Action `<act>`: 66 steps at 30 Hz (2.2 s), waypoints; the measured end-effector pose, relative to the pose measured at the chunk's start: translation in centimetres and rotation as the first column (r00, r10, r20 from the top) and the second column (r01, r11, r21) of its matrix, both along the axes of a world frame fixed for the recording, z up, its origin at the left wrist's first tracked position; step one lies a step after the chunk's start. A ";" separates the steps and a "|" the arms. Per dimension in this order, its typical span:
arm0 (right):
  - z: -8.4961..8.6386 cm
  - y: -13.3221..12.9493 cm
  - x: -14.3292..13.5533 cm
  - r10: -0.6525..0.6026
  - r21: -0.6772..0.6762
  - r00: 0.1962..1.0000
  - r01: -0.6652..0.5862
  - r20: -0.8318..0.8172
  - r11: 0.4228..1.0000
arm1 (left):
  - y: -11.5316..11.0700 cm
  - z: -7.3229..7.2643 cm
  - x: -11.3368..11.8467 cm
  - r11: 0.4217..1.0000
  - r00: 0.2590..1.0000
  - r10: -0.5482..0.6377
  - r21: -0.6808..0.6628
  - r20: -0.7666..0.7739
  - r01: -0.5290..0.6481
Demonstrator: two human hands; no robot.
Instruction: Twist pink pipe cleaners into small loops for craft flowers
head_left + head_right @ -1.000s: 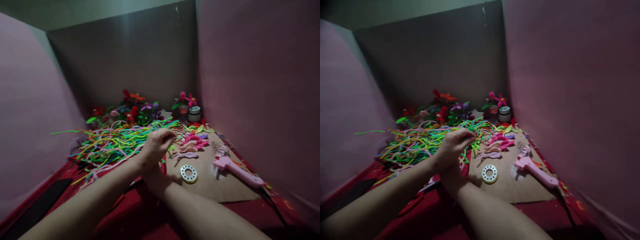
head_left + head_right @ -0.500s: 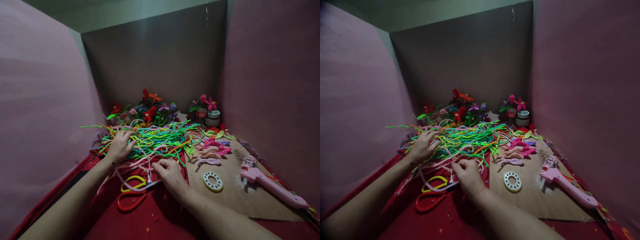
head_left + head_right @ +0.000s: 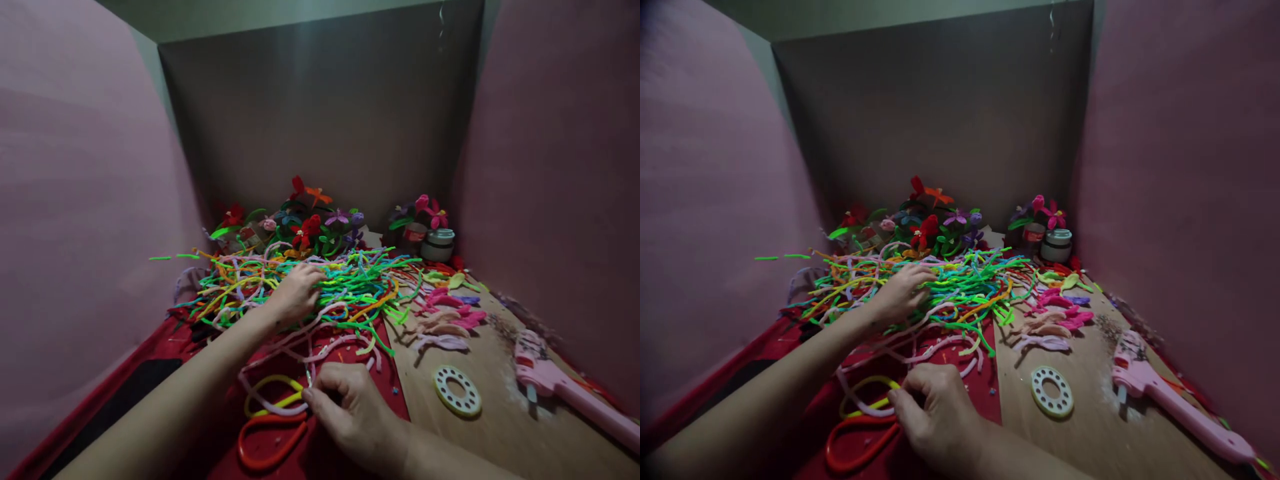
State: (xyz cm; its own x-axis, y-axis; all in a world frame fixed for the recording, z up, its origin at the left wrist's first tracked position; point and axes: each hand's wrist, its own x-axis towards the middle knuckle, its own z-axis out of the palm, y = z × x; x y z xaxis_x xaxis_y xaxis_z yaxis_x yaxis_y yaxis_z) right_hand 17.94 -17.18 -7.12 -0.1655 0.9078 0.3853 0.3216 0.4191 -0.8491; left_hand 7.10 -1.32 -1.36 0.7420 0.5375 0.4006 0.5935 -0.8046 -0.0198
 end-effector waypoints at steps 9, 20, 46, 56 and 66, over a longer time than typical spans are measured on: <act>0.0 0.3 0.5 -0.032 0.065 0.999 0.031 0.023 0.997 | 2.1 -2.6 5.2 0.999 0.965 0.035 -0.027 -0.260 -0.043; -0.2 0.5 0.5 -0.025 0.072 0.999 0.023 0.027 0.997 | -1.6 -3.3 4.1 0.999 0.910 0.032 0.021 -0.414 -0.026; -0.4 0.3 0.3 -0.026 0.078 0.999 0.023 0.034 0.997 | 2.2 -1.3 4.2 0.936 0.978 0.192 -0.282 -0.086 -0.209; -0.4 0.6 0.4 -0.031 0.096 0.998 0.026 0.051 0.995 | 5.1 -2.6 4.5 0.913 0.954 0.300 -0.298 0.025 -0.279; -0.4 0.6 0.4 -0.028 0.096 0.999 0.024 0.039 0.995 | 4.2 -0.9 3.4 0.864 0.931 0.341 -0.434 0.129 -0.256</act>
